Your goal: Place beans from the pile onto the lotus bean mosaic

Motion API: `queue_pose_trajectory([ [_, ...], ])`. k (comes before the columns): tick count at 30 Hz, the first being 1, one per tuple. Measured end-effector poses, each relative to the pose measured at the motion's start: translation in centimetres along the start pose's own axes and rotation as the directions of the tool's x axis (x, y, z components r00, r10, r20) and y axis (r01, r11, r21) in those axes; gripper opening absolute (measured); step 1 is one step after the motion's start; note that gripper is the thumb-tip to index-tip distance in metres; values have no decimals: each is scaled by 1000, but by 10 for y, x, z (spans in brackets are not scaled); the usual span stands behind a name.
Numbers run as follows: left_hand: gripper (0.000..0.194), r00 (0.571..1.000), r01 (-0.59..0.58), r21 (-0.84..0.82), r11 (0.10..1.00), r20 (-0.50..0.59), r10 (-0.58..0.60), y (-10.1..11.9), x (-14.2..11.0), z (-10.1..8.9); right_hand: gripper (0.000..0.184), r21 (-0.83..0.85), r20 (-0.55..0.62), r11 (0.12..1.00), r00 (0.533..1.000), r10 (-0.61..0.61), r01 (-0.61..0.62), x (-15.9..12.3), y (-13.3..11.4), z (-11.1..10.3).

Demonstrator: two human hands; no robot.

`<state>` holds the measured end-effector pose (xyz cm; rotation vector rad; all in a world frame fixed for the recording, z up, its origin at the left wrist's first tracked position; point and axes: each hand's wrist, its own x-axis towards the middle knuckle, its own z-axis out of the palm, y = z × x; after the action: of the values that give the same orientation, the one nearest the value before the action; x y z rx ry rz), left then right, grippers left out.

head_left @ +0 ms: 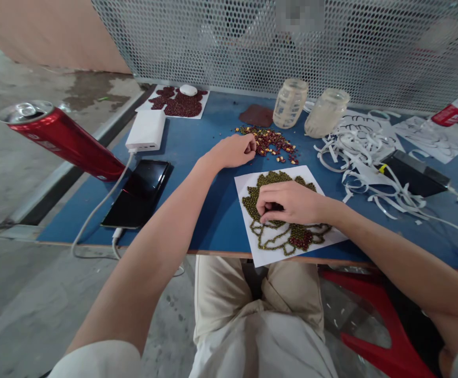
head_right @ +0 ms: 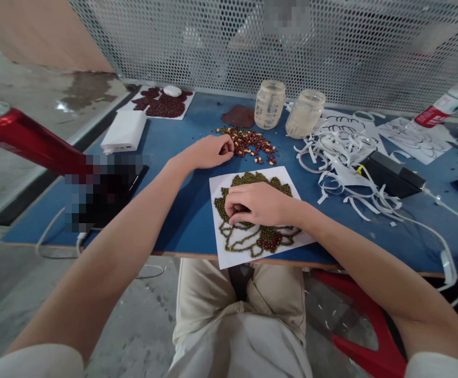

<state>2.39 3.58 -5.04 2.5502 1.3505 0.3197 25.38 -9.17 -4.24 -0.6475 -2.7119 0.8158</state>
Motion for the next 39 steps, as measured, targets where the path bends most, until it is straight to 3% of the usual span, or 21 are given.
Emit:
queue_pose_trajectory([
  [6, 24, 1000, -7, 7, 1000, -6, 7, 0, 1, 1, 17, -152, 36, 986, 998, -58, 63, 4, -1, 3],
  [9, 24, 1000, -5, 8, 1000, 1, 5, 0, 1, 0, 18, -64, 32, 997, 998, -47, 49, 4, -5, 2],
  [12, 23, 1000, -10, 12, 1000, -7, 10, 0, 0, 0, 21, 126, -144, 992, 989, 37, -19, 2, -4, -11],
  [14, 23, 1000, -19, 12, 1000, -12, 19, 0, 1, 0, 20, 157, -336, 985, 934, 124, -74, 1, 8, -28],
  [16, 22, 1000, -23, 17, 1000, -7, 23, 0, 1, 0, 18, 76, -506, 984, 844, 176, -160, 2, 29, -47],
  [18, 21, 1000, -27, 22, 999, -1, 27, 1, 0, 0, 14, -57, -561, 961, 805, 193, -269, 3, 57, -63],
  [23, 23, 999, -42, -3, 999, -1, 42, 0, 0, 1, 15, -345, -474, 823, 840, 263, -452, 18, 113, -76],
  [30, 27, 999, -32, 22, 999, 5, 32, -3, 2, 3, 22, -452, -479, 655, 784, 394, -605, 42, 121, -66],
  [35, 29, 1000, -31, 32, 999, 1, 31, -1, 1, 2, 20, -486, -425, 669, 821, 381, -562, 51, 124, -68],
  [39, 24, 1000, -18, 20, 1000, -2, 18, 3, -1, 0, 12, -407, -452, 763, 837, 308, -501, 51, 118, -80],
])
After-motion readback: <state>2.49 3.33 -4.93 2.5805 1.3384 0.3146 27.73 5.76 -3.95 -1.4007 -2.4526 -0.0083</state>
